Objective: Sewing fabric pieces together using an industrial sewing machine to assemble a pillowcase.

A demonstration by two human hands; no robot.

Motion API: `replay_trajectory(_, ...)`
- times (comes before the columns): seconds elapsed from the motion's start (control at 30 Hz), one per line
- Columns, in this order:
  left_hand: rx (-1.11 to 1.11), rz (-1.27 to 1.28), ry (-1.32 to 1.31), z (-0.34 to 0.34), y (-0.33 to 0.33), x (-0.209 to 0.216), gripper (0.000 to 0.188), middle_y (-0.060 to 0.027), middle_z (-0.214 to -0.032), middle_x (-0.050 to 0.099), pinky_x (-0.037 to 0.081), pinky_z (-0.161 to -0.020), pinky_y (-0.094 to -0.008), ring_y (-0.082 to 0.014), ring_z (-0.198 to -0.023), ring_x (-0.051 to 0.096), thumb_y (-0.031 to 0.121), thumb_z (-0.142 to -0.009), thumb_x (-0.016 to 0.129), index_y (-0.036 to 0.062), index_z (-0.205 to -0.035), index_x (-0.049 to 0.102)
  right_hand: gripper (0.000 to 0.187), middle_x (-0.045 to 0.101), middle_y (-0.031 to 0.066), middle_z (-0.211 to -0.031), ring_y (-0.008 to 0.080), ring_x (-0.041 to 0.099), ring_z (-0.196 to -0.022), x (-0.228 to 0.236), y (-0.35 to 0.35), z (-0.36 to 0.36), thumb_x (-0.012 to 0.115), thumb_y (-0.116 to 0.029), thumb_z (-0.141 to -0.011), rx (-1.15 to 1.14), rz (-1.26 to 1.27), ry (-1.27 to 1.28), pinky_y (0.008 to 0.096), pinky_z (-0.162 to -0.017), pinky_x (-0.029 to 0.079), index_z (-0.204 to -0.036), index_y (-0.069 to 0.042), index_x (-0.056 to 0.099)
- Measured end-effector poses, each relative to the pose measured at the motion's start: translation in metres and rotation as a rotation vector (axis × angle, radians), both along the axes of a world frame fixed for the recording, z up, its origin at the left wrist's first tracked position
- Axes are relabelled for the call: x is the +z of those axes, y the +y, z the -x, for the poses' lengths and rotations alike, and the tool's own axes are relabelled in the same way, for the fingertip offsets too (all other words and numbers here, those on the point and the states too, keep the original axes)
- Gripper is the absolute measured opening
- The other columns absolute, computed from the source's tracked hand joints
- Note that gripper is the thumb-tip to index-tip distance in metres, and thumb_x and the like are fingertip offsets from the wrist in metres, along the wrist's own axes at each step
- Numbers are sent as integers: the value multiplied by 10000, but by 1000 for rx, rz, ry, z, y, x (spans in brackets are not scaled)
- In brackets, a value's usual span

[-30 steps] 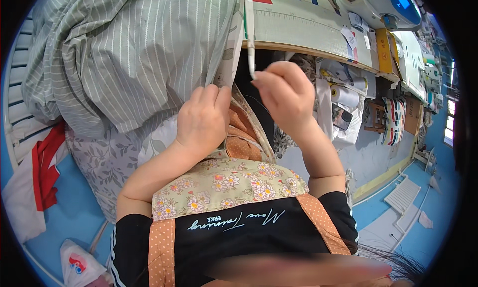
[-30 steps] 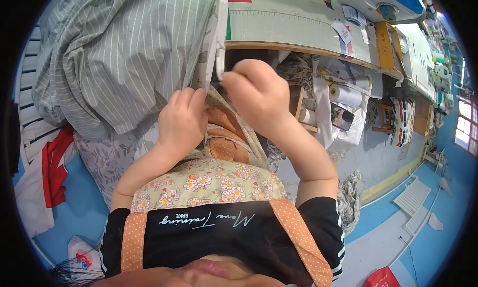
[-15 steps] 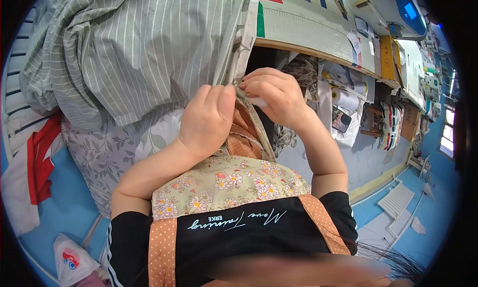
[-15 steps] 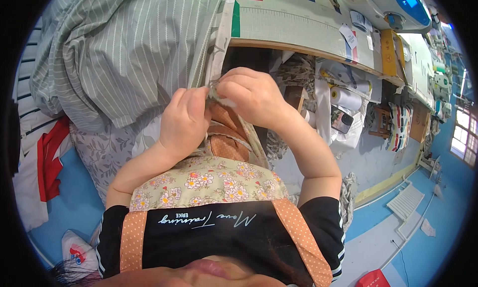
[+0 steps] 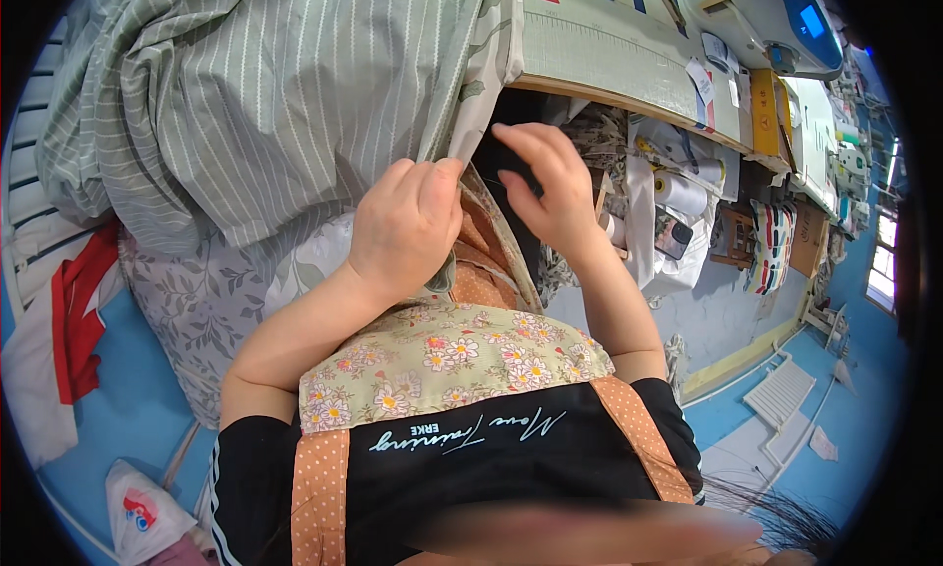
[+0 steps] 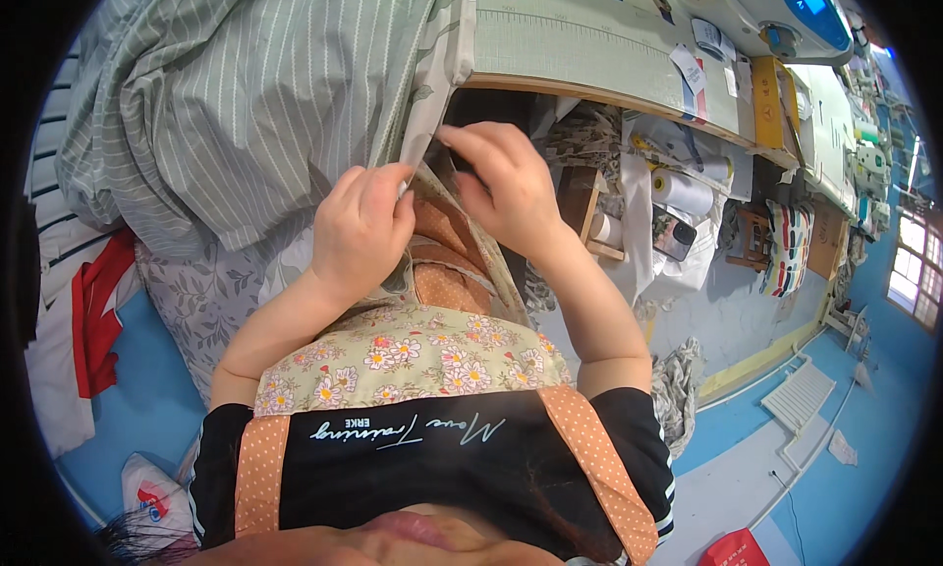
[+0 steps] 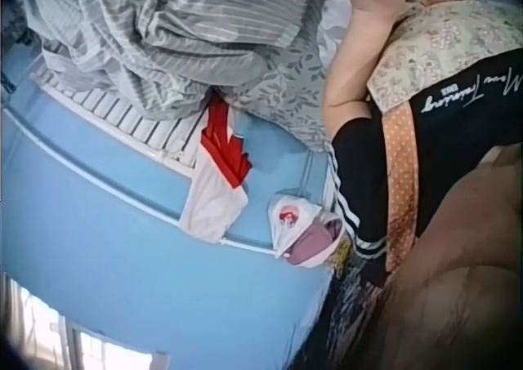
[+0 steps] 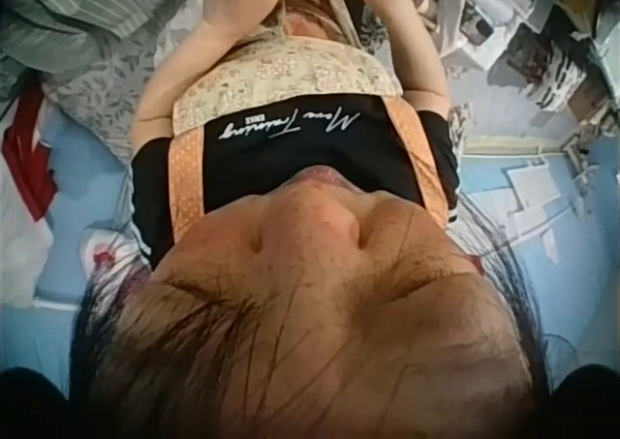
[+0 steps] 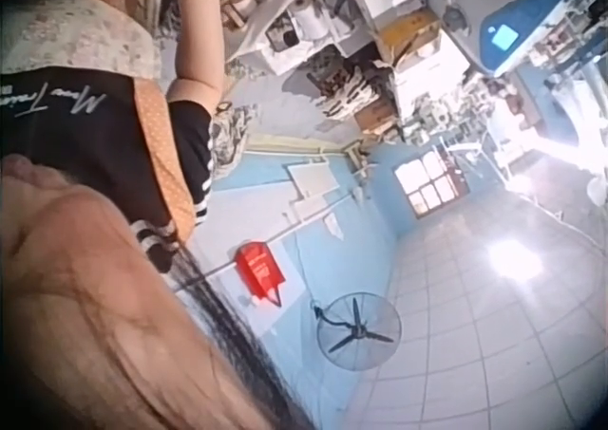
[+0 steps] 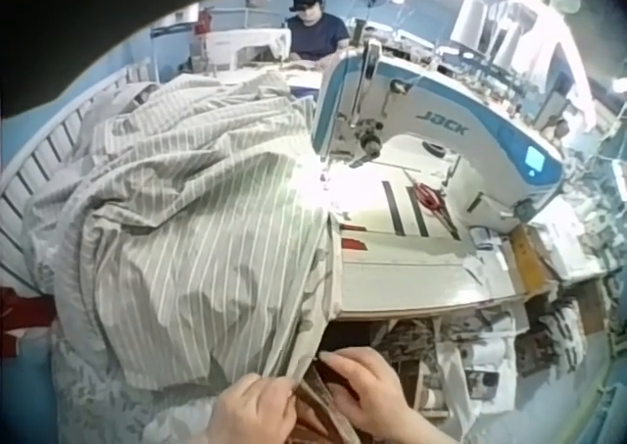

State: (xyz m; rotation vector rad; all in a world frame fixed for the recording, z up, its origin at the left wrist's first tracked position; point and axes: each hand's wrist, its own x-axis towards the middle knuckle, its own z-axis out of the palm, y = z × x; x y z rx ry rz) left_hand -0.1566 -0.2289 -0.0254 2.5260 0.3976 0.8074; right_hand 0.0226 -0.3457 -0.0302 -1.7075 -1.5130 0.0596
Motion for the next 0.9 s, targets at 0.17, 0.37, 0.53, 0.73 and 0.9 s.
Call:
replay_trajectory(0.17,-28,-29,14,1,3,-2,330,-55,-833,608,524,-650,-387,-254,-767,604,1,-771,689,36,-1088,604,330,721,121,-1021,187,701,-902,-22,-2,17,752,15,-844,-272,-59,343,302,-841,555,-1154,11,639)
replay_trajectory(0.37,-54,-63,130,0,-9,9,411,-63,-933,627,526,-683,-400,-267,-830,610,-9,-724,704,38,-1113,583,210,732,64,-947,122,695,-813,3,25,36,741,-45,-901,-285,269,917,256,-771,563,-1078,21,650)
replay_trajectory(0.53,44,-22,26,4,-12,9,442,-85,-1036,622,536,-732,-403,-296,-891,615,-16,-719,695,37,-1140,572,143,730,58,-922,121,698,-775,1,22,27,698,-71,-948,-164,293,1389,259,-694,583,-1063,8,665)
replay_trajectory(0.73,37,-63,73,12,-3,-1,364,-107,-1085,616,546,-777,-397,-310,-933,619,-9,-722,694,30,-1072,607,135,726,65,-921,123,694,-751,-15,17,32,666,-50,-969,-164,149,1645,272,-665,596,-1091,8,662)
replay_trajectory(0.9,-49,-59,39,15,3,-5,263,-102,-1051,632,552,-755,-384,-290,-903,627,18,-748,679,27,-1005,626,226,715,73,-945,137,674,-728,-15,13,38,668,13,-941,-194,110,1362,268,-660,585,-1165,-7,649)
